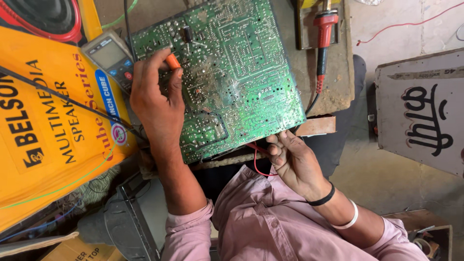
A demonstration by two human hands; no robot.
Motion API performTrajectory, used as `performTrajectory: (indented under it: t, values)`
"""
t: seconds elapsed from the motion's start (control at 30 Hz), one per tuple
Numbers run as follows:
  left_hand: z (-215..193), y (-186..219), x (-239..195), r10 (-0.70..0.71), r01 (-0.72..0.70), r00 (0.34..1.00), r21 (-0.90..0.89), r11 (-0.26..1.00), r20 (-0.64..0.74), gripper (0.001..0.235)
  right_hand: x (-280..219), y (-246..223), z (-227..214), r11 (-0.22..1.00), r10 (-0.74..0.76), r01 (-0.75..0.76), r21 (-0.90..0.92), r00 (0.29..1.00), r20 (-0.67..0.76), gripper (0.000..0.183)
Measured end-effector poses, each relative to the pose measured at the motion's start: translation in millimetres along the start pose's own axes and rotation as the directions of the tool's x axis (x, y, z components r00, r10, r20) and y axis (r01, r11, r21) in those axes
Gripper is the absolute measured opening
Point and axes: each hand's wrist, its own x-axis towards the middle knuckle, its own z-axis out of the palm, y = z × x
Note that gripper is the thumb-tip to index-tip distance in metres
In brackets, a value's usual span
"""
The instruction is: The person tests a green circuit board with a multimeter and then uses a soldering iron to work on specific points on the board. The person repeatedly switches between testing and soldering while seated on the floor.
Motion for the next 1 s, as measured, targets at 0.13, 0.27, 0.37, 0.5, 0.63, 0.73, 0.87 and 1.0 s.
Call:
performTrajectory:
  t: [0.13,0.27,0.37,0.5,0.63,0.73,0.87,1.0]
  values:
    - [0,3,1,-0.053,0.053,0.998,0.004,0.999,0.014,0.027,-3,-4,5,1.000,0.010,-0.010,-0.021,1.000,-0.011,0.015]
    - [-3,4,2,-0.012,0.012,1.000,0.010,1.000,0.010,0.028,-16,-4,8,0.997,0.019,-0.018,-0.080,1.000,0.013,0.010]
    - [-3,4,3,-0.019,0.019,1.000,0.011,1.000,0.015,0.028,-30,-2,12,0.988,0.081,-0.071,-0.134,0.994,0.070,0.009]
    - [-3,5,4,-0.022,0.022,1.000,0.013,1.000,0.010,0.028,-53,-13,19,0.847,0.302,-0.078,-0.526,0.885,0.355,0.015]
    - [-3,5,5,-0.020,0.020,1.000,0.002,1.000,0.006,0.028,-59,-27,21,0.706,0.632,0.088,-0.703,0.370,0.681,0.026]
    - [-2,6,5,-0.043,0.043,0.999,-0.002,0.999,0.004,0.028,-39,-19,16,0.677,0.702,0.255,-0.691,0.058,0.709,0.029]
    - [-4,8,6,-0.034,0.034,0.999,-0.003,0.999,-0.003,0.028,-25,-15,8,0.707,0.693,0.310,-0.636,-0.120,0.711,0.027]
    - [-5,9,8,-0.062,0.062,0.998,-0.014,0.998,0.001,0.027,-14,-37,3,0.672,0.739,0.245,-0.699,-0.158,0.655,0.026]
